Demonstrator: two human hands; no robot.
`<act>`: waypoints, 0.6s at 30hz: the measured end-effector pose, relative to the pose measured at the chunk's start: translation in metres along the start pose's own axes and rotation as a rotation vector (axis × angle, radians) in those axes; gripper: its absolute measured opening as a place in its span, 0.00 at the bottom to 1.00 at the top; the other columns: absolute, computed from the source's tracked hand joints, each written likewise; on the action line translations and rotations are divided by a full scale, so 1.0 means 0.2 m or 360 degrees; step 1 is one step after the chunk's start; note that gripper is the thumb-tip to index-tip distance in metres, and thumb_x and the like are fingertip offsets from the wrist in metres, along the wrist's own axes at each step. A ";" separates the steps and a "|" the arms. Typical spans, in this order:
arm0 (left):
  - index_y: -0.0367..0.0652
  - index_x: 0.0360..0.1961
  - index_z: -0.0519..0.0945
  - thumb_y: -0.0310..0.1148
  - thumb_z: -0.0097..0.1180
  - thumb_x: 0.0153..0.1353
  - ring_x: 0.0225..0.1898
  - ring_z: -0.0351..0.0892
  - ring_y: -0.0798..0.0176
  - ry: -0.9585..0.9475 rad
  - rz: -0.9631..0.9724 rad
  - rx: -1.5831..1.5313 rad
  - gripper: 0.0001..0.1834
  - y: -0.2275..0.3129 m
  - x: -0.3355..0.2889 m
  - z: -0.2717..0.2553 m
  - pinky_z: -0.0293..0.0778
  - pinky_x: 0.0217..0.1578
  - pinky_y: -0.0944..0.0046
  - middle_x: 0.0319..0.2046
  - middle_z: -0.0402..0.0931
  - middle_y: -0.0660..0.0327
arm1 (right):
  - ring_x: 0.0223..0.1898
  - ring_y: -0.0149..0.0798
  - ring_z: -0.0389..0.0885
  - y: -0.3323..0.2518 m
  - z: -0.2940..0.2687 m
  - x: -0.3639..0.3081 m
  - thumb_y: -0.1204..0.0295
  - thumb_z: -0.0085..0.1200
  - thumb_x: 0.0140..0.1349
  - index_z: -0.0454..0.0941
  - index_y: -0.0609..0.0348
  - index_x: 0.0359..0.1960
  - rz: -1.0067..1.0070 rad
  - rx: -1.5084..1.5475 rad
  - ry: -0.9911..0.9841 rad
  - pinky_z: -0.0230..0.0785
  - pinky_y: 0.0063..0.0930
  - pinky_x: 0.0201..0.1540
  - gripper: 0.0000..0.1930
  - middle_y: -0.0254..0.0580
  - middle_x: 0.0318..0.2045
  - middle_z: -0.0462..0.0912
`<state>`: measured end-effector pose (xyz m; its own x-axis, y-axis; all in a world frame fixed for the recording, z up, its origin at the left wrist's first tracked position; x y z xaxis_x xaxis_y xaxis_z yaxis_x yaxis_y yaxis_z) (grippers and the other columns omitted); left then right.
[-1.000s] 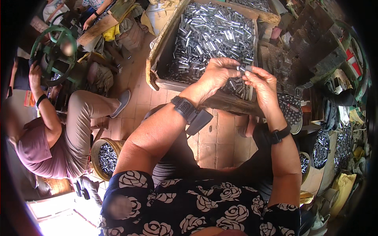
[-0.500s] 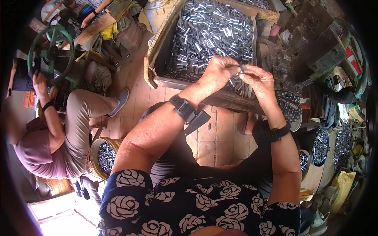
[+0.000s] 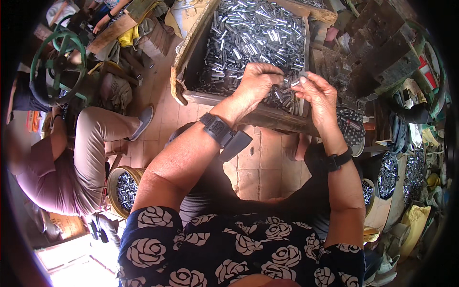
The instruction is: Manually assemble small metal components into a pressing machine and sort the finished items.
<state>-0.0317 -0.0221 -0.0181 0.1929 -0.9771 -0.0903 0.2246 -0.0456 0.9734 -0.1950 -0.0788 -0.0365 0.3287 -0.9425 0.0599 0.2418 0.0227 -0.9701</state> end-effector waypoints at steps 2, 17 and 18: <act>0.35 0.32 0.79 0.23 0.55 0.50 0.11 0.58 0.81 -0.0010 -0.0028 -0.0041 0.07 0.00 0.00 0.00 0.50 0.09 0.79 0.21 0.77 0.63 | 0.29 0.37 0.81 0.00 0.00 0.00 0.77 0.56 0.54 0.73 0.67 0.39 0.0008 0.0033 0.0030 0.73 0.20 0.28 0.12 0.43 0.29 0.79; 0.35 0.31 0.79 0.20 0.56 0.48 0.20 0.69 0.77 -0.0027 0.0424 0.0101 0.07 -0.07 0.06 0.00 0.65 0.20 0.76 0.24 0.78 0.63 | 0.31 0.37 0.81 0.01 0.02 -0.02 0.79 0.56 0.53 0.74 0.63 0.33 0.0137 0.0349 0.0055 0.75 0.24 0.31 0.06 0.44 0.29 0.80; 0.35 0.31 0.79 0.20 0.56 0.48 0.22 0.70 0.77 -0.0030 0.0485 0.0284 0.07 -0.07 0.06 -0.01 0.66 0.23 0.76 0.24 0.78 0.64 | 0.31 0.38 0.81 0.01 0.02 -0.02 0.79 0.56 0.53 0.75 0.62 0.32 0.0172 0.0392 0.0081 0.75 0.24 0.32 0.06 0.43 0.29 0.80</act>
<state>-0.0314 -0.0323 -0.0323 0.2075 -0.9549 0.2123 -0.0112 0.2147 0.9766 -0.1929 -0.0740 -0.0386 0.3200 -0.9456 -0.0588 0.4245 0.1986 -0.8834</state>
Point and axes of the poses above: each hand's wrist, its own x-axis towards the middle knuckle, its own z-axis out of the palm, y = z × x, the point moved 1 cm from there along x, towards the middle knuckle
